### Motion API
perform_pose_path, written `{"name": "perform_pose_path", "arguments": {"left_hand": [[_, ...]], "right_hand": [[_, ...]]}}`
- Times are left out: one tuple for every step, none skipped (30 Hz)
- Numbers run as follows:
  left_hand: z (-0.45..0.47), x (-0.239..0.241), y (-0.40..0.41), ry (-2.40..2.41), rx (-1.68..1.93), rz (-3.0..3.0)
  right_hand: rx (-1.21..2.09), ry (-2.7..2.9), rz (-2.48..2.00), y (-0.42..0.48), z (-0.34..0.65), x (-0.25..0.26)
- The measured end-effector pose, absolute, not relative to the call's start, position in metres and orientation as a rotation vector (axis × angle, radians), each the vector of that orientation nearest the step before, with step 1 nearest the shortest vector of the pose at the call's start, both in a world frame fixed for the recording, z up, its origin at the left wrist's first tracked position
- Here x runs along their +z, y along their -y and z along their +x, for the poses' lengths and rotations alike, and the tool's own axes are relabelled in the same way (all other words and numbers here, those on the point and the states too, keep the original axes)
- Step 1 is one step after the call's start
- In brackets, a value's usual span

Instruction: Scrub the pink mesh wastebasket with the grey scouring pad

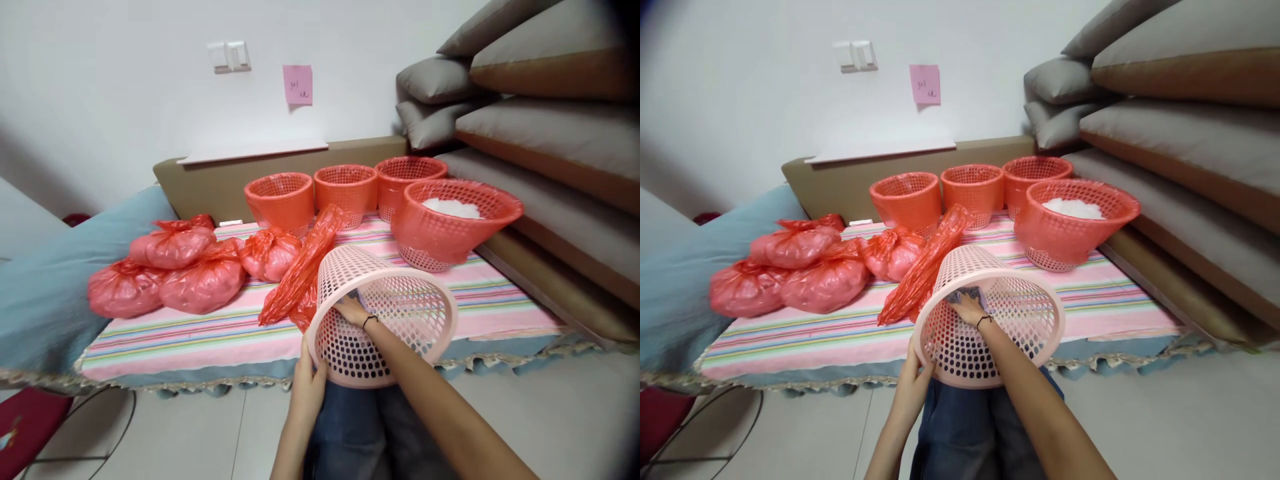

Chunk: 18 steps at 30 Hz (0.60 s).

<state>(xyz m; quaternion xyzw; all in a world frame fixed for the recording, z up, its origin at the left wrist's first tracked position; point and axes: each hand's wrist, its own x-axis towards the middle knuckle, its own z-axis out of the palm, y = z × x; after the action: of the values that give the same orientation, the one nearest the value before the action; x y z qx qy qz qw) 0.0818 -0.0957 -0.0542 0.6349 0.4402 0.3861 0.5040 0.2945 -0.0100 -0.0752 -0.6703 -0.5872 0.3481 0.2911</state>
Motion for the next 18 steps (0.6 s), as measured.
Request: {"name": "perform_pose_path", "arguments": {"left_hand": [[0.083, -0.056, 0.098, -1.051, 0.939, 1.534], [0.084, -0.057, 0.1, -1.038, 0.944, 1.539], [0.085, -0.058, 0.102, -1.026, 0.941, 1.546], [0.086, -0.059, 0.103, -1.025, 0.933, 1.549], [0.087, -0.058, 0.104, -1.036, 0.926, 1.549], [0.088, -0.058, 0.105, -1.055, 0.921, 1.545], [0.089, -0.057, 0.105, -1.074, 0.922, 1.542], [0.09, -0.056, 0.106, -1.085, 0.924, 1.542], [0.091, -0.054, 0.106, -1.091, 0.932, 1.544], [0.093, -0.052, 0.106, -1.091, 0.934, 1.55], [0.094, -0.051, 0.107, -1.085, 0.927, 1.56], [0.095, -0.049, 0.108, -1.082, 0.916, 1.568], [0.095, -0.048, 0.109, -1.085, 0.907, 1.575], [0.096, -0.047, 0.111, -1.092, 0.9, 1.579], [0.096, -0.046, 0.112, -1.1, 0.896, 1.581], [0.096, -0.047, 0.113, -1.106, 0.895, 1.582], [0.096, -0.047, 0.115, -1.11, 0.902, 1.58], [0.096, -0.049, 0.116, -1.111, 0.915, 1.574]], "right_hand": [[0.938, 1.572, -1.771, 0.014, 0.296, -0.074], [0.949, 1.581, -1.749, 0.018, 0.296, -0.072], [0.961, 1.592, -1.722, 0.024, 0.297, -0.071], [0.972, 1.606, -1.69, 0.032, 0.297, -0.07], [0.984, 1.621, -1.656, 0.04, 0.297, -0.068], [0.993, 1.636, -1.623, 0.05, 0.298, -0.067], [1.0, 1.648, -1.588, 0.062, 0.298, -0.065], [1.008, 1.659, -1.55, 0.075, 0.298, -0.063], [1.017, 1.673, -1.515, 0.089, 0.298, -0.06], [1.028, 1.698, -1.484, 0.104, 0.299, -0.058], [1.038, 1.729, -1.462, 0.119, 0.299, -0.055], [1.045, 1.771, -1.446, 0.134, 0.299, -0.052], [1.05, 1.825, -1.438, 0.148, 0.3, -0.049], [1.051, 1.882, -1.438, 0.162, 0.3, -0.047], [1.05, 1.933, -1.444, 0.173, 0.3, -0.046], [1.048, 1.976, -1.457, 0.183, 0.301, -0.045], [1.048, 2.01, -1.473, 0.191, 0.301, -0.045], [1.05, 2.035, -1.491, 0.197, 0.302, -0.046]]}}
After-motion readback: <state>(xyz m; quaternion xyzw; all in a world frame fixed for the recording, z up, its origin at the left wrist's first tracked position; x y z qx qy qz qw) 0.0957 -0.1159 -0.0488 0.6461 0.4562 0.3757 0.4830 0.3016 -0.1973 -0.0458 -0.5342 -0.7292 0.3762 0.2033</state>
